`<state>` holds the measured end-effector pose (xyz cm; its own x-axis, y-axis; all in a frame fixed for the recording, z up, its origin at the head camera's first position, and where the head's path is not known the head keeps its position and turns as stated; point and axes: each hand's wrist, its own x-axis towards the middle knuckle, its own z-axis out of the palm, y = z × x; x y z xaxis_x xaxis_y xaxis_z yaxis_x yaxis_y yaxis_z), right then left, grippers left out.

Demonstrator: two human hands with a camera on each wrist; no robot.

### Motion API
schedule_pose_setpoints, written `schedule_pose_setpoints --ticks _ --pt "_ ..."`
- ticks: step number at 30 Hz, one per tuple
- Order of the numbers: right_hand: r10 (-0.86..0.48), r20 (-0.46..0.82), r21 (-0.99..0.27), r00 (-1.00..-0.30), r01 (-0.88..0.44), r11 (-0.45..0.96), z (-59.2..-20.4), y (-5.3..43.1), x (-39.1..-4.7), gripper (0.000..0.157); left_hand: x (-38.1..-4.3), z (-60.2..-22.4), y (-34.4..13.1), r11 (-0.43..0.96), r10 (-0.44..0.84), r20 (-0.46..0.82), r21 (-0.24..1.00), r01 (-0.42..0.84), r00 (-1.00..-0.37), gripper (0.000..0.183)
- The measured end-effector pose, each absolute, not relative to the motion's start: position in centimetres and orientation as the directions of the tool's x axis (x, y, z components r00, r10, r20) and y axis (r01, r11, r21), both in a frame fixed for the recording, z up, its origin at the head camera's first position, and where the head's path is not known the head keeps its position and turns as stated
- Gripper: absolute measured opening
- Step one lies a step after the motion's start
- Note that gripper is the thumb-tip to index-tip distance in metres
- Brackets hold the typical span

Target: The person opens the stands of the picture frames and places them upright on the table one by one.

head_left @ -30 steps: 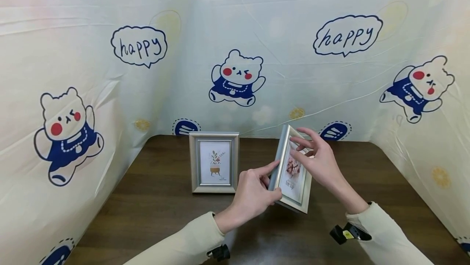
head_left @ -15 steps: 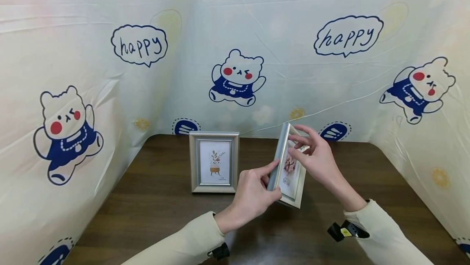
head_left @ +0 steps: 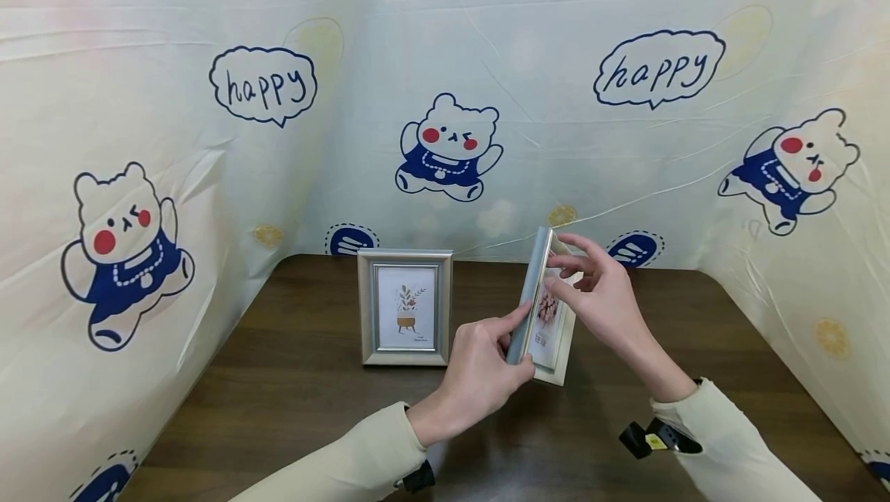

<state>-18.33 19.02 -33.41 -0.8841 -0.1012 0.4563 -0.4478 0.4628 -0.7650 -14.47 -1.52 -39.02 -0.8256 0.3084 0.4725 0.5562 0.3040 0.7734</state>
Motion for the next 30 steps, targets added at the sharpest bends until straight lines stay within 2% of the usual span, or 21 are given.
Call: schedule_pose_setpoints --ticks 18,30 --pt "-0.073 0.417 -0.775 -0.906 -0.397 0.491 -32.71 19.12 -18.14 0.066 -14.07 -39.37 -1.36 0.357 0.317 0.561 0.676 0.644 -0.765 0.067" --pt "-0.064 0.441 -0.765 -0.895 -0.413 0.495 -32.52 19.02 -18.52 0.068 -13.83 -39.38 -1.13 0.393 0.327 0.601 0.615 0.683 -0.729 0.069"
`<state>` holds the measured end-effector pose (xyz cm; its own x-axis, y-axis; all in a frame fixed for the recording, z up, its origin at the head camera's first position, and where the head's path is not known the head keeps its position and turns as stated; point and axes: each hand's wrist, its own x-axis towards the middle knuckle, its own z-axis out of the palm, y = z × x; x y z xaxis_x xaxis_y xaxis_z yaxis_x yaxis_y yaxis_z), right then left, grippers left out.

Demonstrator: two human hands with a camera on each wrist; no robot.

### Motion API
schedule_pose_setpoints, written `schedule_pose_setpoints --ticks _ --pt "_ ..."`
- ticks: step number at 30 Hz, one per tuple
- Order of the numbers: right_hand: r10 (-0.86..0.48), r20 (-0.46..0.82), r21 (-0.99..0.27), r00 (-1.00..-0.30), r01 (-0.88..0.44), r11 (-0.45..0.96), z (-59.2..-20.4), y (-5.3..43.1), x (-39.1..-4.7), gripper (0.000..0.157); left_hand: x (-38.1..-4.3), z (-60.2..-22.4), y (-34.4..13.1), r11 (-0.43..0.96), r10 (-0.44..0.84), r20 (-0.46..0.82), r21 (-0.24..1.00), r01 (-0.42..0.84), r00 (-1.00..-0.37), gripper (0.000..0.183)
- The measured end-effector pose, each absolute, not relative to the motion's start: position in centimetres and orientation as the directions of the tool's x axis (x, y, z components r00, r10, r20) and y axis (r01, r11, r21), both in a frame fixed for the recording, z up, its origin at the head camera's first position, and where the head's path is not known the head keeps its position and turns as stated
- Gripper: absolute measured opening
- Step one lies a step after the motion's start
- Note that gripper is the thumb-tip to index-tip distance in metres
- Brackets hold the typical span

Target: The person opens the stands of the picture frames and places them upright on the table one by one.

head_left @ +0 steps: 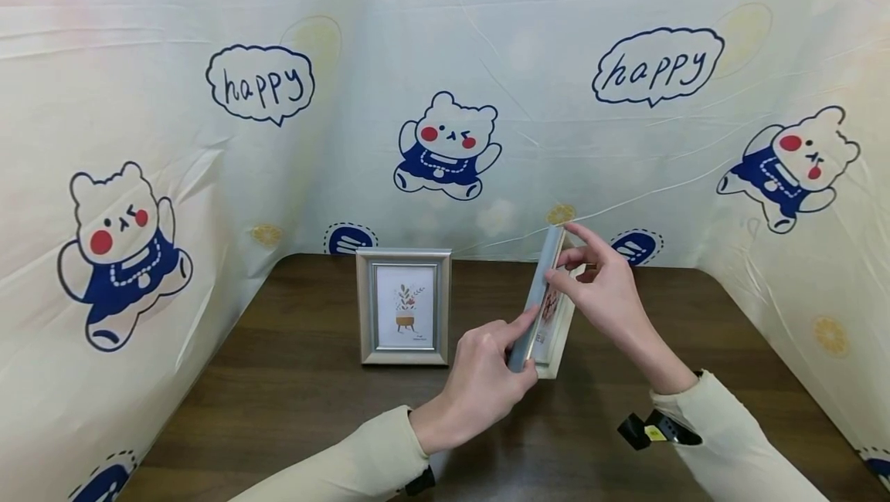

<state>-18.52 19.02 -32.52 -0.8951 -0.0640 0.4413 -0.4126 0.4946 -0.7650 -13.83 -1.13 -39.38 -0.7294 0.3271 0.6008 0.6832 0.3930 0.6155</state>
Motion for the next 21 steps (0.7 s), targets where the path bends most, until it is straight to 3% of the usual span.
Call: schedule_pose_setpoints --ticks 21 --pt "-0.086 0.493 -0.679 -0.866 -0.445 0.585 -32.31 18.72 -18.84 0.066 -13.64 -39.53 -0.90 0.424 0.349 0.624 0.561 0.711 -0.700 0.069"
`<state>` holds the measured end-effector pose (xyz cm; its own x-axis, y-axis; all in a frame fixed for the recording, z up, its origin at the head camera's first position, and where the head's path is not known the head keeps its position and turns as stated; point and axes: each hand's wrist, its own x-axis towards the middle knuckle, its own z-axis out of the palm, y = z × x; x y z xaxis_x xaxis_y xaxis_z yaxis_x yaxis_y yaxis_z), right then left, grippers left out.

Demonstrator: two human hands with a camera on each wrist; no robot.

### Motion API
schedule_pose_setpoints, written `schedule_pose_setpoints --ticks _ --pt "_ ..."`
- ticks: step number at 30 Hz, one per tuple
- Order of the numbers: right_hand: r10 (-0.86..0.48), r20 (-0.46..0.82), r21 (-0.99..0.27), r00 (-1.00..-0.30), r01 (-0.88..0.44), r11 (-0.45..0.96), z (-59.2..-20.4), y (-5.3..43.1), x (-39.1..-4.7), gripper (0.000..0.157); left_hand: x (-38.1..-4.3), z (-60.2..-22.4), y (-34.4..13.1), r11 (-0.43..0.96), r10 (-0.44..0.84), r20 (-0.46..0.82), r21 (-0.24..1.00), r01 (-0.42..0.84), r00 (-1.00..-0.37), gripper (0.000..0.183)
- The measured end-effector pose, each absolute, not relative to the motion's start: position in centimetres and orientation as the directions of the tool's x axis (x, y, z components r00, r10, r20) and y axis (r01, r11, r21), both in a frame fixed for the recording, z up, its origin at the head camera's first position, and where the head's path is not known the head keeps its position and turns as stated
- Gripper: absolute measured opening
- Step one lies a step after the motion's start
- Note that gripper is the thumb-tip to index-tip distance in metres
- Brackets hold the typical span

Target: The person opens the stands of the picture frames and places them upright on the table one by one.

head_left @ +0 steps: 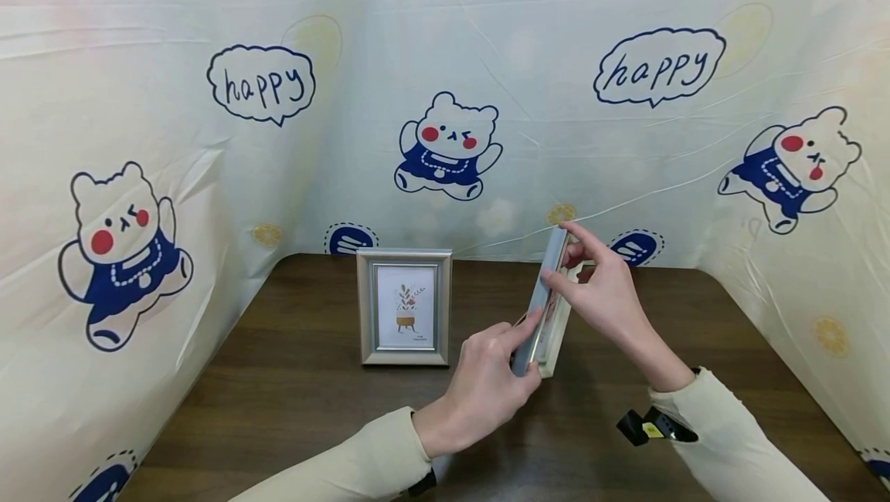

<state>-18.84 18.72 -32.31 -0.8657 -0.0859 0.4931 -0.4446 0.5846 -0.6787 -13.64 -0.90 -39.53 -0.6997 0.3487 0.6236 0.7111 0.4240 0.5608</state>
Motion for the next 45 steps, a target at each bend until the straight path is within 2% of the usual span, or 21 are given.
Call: schedule_pose_setpoints --ticks 21,28,36,45 --pt "-0.100 0.526 -0.636 -0.845 -0.468 0.613 -32.63 18.91 -18.95 0.062 -13.46 -39.62 -0.65 0.469 0.369 0.657 0.479 0.742 -0.657 0.070" --pt "-0.090 0.543 -0.640 -0.835 -0.481 0.599 -32.62 19.03 -18.90 0.056 -13.35 -39.45 -0.56 0.475 0.410 0.648 0.450 0.757 -0.642 0.070" --pt "-0.093 0.544 -0.650 -0.834 -0.489 0.581 -32.90 19.38 -18.86 0.055 -13.29 -39.36 -0.33 0.529 0.458 0.655 0.343 0.776 -0.601 0.065" --pt "-0.091 0.557 -0.676 -0.826 -0.514 0.529 -32.96 19.69 -18.89 0.053 -13.11 -39.04 -0.29 0.529 0.493 0.629 0.331 0.781 -0.601 0.066"
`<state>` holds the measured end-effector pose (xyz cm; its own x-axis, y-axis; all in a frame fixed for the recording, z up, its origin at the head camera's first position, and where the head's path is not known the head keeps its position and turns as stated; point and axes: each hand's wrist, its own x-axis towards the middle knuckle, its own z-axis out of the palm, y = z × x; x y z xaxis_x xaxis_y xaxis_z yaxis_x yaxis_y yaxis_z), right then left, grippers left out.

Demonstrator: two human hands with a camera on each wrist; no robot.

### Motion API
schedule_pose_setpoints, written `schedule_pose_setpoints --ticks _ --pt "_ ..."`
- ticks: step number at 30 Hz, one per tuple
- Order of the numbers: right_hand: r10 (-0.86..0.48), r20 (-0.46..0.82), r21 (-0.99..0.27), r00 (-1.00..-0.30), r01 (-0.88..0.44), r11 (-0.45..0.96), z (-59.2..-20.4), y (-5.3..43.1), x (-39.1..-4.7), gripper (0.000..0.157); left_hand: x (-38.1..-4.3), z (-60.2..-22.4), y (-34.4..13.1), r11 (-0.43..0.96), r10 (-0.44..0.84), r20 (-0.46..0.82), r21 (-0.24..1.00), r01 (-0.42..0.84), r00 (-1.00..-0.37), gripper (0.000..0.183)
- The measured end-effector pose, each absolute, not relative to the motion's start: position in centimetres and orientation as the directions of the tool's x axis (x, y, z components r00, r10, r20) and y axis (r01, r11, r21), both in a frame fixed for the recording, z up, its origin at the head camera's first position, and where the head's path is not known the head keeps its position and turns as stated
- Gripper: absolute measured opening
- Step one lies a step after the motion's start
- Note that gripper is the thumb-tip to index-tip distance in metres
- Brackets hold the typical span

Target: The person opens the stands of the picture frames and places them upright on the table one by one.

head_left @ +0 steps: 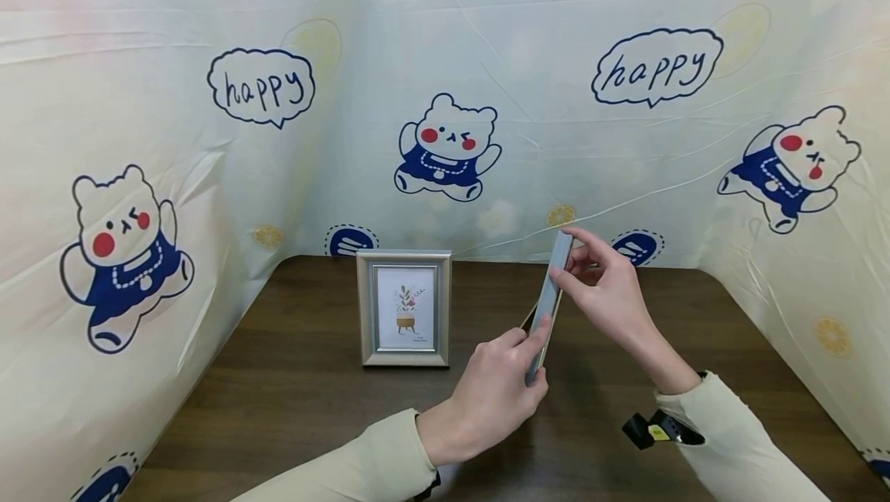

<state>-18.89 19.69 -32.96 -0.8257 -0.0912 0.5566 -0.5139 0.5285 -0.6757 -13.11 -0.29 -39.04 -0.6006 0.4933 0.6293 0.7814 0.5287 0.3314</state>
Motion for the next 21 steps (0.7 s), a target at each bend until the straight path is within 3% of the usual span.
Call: schedule_pose_setpoints --ticks 21 --pt "-0.113 0.576 -0.687 -0.810 -0.554 0.469 -32.82 20.39 -18.63 0.052 -12.55 -39.06 0.17 0.529 0.532 0.636 0.266 0.806 -0.559 0.067"
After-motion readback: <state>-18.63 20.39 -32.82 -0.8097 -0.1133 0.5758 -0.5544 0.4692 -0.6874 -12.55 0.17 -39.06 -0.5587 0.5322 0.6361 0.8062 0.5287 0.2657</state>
